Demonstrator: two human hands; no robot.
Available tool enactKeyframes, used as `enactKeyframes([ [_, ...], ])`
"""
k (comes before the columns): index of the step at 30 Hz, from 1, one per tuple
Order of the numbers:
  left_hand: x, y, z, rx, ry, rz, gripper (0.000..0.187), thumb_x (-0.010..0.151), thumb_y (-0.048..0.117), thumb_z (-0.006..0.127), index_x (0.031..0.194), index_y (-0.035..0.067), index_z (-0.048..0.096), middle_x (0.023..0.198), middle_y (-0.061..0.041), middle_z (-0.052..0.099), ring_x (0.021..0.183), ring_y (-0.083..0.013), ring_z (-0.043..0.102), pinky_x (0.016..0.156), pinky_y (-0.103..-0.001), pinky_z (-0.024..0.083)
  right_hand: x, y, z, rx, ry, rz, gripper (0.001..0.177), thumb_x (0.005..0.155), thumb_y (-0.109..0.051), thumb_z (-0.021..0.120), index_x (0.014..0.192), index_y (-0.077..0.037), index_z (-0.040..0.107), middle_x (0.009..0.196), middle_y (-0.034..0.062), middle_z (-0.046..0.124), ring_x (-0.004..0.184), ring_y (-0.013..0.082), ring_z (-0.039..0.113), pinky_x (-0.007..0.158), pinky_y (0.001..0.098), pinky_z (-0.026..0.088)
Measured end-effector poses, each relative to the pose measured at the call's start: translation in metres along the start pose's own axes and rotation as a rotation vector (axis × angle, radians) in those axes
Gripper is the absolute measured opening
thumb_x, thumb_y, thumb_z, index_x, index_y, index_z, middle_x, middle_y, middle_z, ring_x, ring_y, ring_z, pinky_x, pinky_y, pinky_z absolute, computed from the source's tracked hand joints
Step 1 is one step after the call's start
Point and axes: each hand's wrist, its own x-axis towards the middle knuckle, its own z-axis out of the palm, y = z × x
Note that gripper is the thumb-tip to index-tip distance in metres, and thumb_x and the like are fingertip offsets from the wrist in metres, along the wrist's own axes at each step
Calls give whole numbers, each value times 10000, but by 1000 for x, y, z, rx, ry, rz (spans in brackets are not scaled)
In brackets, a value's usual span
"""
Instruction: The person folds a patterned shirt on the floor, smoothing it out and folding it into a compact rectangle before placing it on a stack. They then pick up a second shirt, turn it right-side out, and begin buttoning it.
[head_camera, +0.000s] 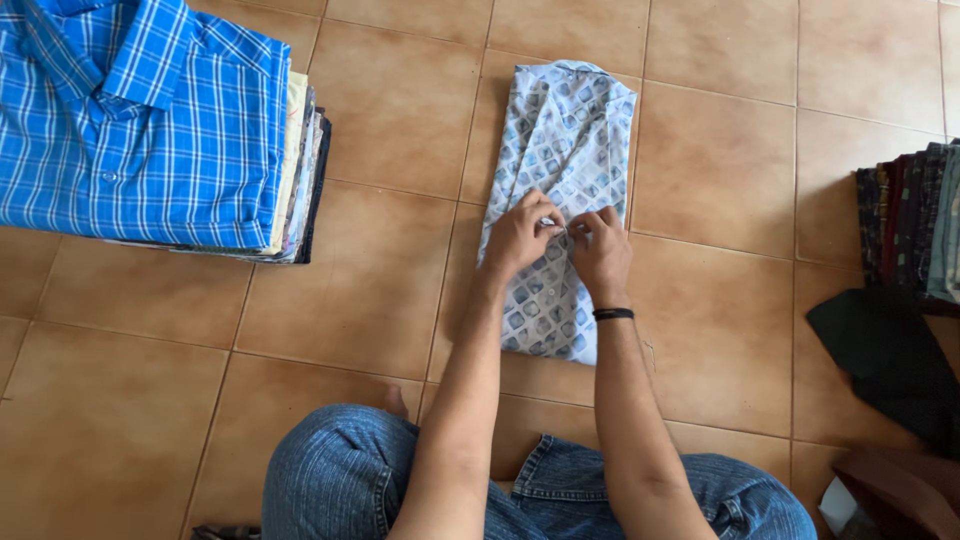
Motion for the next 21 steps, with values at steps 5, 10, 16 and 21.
enactKeyframes([
  [5, 8, 7, 7, -49, -107, 15, 141, 838, 157, 815, 923, 139, 704, 934, -38, 679, 837, -250, 722, 731, -388, 565, -12, 19, 29, 122, -2, 79, 141, 942, 0, 644, 1026, -84, 720, 970, 102, 648, 852, 309, 637, 723, 402, 510],
  [10, -15, 6, 35, 7, 172, 72, 181, 872, 84, 736, 1017, 98, 630, 1015, -85, 642, 888, -316, 690, 732, -422, 544, -13, 47, 31, 772, -107, 409, 247, 956, -51, 567, 1198, -26, 610, 961, 36, 700, 773, 133, 658, 664, 265, 528],
  [16, -23, 14, 32, -44, 295, 115, 183, 895, 18, 690, 1033, 75, 585, 1034, -110, 601, 909, -335, 675, 736, -438, 540, -26, 30, 19, 634, -207, 557, 454, 870, -58, 779, 1257, -43, 542, 919, 14, 617, 632, 55, 598, 496, 231, 477],
  [21, -36, 9, 12, 140, 316, 169, 136, 913, -21, 626, 1019, 60, 602, 1054, -115, 601, 1031, -351, 628, 885, -463, 512, -27, 8, 24, 491, 26, 399, 420, 867, -8, 771, 1240, -43, 582, 869, 32, 652, 660, 79, 598, 567, 246, 482],
])
